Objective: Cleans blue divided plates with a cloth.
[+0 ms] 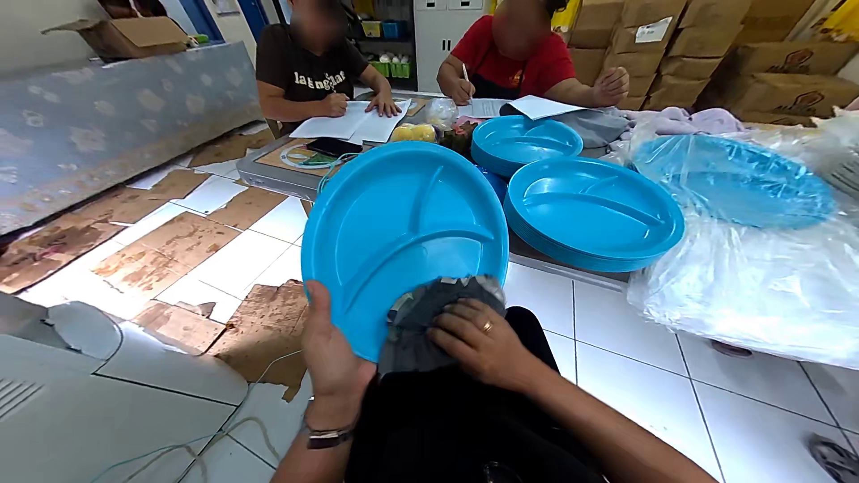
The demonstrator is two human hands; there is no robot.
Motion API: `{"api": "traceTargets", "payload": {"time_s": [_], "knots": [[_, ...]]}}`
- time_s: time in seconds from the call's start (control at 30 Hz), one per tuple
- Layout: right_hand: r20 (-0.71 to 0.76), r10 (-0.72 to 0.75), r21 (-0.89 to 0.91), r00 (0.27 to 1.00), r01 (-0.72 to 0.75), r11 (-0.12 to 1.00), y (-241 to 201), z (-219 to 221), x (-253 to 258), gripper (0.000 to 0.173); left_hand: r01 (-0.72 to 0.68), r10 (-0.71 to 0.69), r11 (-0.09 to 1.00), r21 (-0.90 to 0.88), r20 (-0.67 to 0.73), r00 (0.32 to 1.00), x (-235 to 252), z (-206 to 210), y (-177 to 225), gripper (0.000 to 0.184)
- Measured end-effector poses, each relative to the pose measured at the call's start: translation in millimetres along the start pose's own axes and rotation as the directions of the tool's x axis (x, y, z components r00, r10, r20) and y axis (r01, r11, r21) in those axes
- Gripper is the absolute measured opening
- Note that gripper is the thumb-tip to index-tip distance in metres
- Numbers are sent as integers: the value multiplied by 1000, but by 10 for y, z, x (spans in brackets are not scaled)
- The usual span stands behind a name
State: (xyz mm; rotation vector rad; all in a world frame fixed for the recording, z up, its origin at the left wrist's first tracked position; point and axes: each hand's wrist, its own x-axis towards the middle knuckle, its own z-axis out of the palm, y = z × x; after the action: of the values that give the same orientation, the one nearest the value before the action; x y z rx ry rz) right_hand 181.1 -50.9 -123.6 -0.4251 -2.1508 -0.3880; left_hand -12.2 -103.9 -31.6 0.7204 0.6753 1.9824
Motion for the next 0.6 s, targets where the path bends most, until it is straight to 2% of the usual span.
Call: {"api": "traceTargets", "payload": {"time_s": [0.1,0.17,0.23,0.27,0.33,0.4,0.43,0.47,0.53,0.57,0.6], "knots": [[-23,-51,-157,998,47,986,421,-253,8,19,41,-54,994,100,130,990,203,-211,325,48],[18,-96,-115,995,97,989,501,-526,150,19,57,-69,981,188,56,996,268,-261,486,44],[22,-92,97,995,90,991,418,-780,346,18,53,-44,962,269,-37,998,287,-284,534,40],[-18,-48,238,999,51,970,377,-872,428,18,6,-18,948,318,34,999,285,-359,516,39],[-148,166,457,975,-81,886,329,-978,522,21,-160,19,894,419,321,947,264,-498,415,57],[-278,419,511,865,-236,827,366,-963,609,16,-324,95,848,419,482,871,155,-477,283,63],[-314,532,549,786,-306,778,406,-928,664,13,-335,87,852,401,524,847,89,-459,238,53],[-319,631,600,707,-364,712,448,-889,715,12,-294,47,881,371,549,834,32,-439,201,40],[-289,770,660,569,-464,591,522,-772,787,18,-107,-83,956,274,601,795,-25,-390,140,32],[-300,780,652,549,-479,587,547,-684,793,25,-50,-122,967,250,625,771,-28,-361,97,32],[-331,740,603,586,-472,643,557,-593,789,37,-26,-136,971,238,637,759,-24,-324,43,34]]}}
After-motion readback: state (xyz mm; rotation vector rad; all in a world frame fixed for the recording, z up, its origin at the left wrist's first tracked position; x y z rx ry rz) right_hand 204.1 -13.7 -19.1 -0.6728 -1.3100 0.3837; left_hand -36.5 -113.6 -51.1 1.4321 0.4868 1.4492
